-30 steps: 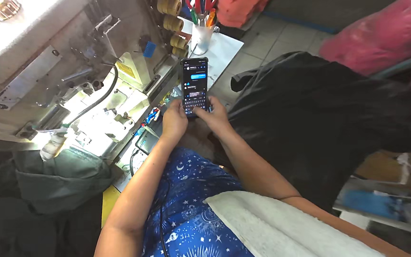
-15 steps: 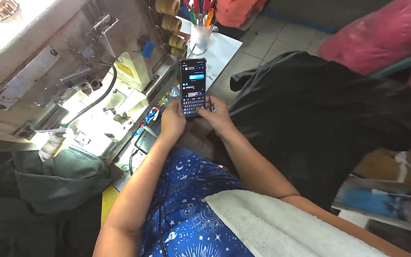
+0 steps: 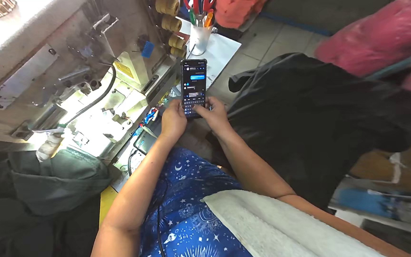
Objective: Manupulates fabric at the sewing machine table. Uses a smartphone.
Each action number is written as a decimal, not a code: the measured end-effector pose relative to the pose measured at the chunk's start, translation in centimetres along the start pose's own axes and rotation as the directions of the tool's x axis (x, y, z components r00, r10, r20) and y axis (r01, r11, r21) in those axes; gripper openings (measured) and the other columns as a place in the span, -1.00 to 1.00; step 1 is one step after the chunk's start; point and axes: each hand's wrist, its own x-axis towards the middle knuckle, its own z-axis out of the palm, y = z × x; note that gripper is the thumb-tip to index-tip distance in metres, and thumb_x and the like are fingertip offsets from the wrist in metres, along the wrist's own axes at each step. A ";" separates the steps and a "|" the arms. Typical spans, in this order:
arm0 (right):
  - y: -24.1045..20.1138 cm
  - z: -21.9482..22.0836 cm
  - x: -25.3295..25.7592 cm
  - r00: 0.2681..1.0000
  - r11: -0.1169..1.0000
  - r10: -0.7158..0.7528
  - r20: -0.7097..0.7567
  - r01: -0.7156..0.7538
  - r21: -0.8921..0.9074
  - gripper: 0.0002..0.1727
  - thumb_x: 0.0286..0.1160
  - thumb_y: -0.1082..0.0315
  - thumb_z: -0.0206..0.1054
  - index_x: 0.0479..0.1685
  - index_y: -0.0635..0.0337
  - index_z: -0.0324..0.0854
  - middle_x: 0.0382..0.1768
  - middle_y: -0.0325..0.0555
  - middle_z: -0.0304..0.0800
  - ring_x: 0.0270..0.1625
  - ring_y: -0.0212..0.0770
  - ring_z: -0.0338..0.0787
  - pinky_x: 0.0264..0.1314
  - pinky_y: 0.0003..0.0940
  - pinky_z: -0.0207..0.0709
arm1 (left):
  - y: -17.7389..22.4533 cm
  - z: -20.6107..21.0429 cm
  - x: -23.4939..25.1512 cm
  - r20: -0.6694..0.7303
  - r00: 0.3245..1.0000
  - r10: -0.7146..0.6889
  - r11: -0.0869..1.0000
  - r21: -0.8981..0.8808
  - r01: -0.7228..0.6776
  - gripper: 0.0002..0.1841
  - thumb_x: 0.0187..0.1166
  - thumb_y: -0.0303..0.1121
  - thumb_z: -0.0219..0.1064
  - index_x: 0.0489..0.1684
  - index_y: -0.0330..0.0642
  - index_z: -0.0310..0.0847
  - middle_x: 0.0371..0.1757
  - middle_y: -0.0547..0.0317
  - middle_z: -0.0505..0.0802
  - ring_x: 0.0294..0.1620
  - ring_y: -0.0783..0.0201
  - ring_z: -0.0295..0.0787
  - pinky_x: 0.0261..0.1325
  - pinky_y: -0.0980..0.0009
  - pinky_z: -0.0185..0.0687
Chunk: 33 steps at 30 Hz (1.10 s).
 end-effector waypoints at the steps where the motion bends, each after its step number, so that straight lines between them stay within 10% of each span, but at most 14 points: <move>1: 0.0 0.1 0.0 1.000 1.000 0.010 -0.008 -0.010 -0.012 -0.50 0.27 0.13 0.59 0.10 0.24 0.63 -0.16 -0.08 0.75 -0.14 -0.27 0.77 0.02 -0.21 0.68 | 0.0 0.0 0.0 0.001 1.000 -0.005 1.000 0.000 0.005 -0.70 0.84 -0.42 0.01 0.33 -0.34 0.56 0.10 -0.19 0.84 0.20 -0.04 0.80 0.36 -0.04 0.61; 22: 0.3 -2.2 0.3 0.981 0.993 -0.076 0.178 0.059 0.100 -0.68 0.41 0.38 0.36 0.13 0.25 0.60 -0.19 -0.22 0.72 -0.19 -0.43 0.71 -0.15 -0.49 0.60 | -0.1 0.0 0.1 -0.001 1.000 0.017 0.999 -0.050 -0.017 -0.70 0.82 -0.45 0.01 0.32 -0.38 0.56 0.12 -0.21 0.83 0.20 -0.03 0.80 0.37 -0.02 0.61; 33: -0.3 0.3 -0.3 0.998 0.998 0.060 0.003 -0.060 0.001 -0.30 0.20 0.10 0.66 0.33 0.23 0.54 0.06 0.03 0.78 0.07 -0.17 0.83 0.19 -0.08 0.72 | 0.1 0.7 0.1 0.009 1.000 -0.013 1.000 -0.023 0.013 -0.69 0.83 -0.44 0.00 0.33 -0.35 0.56 0.13 -0.20 0.83 0.21 -0.03 0.79 0.37 -0.04 0.61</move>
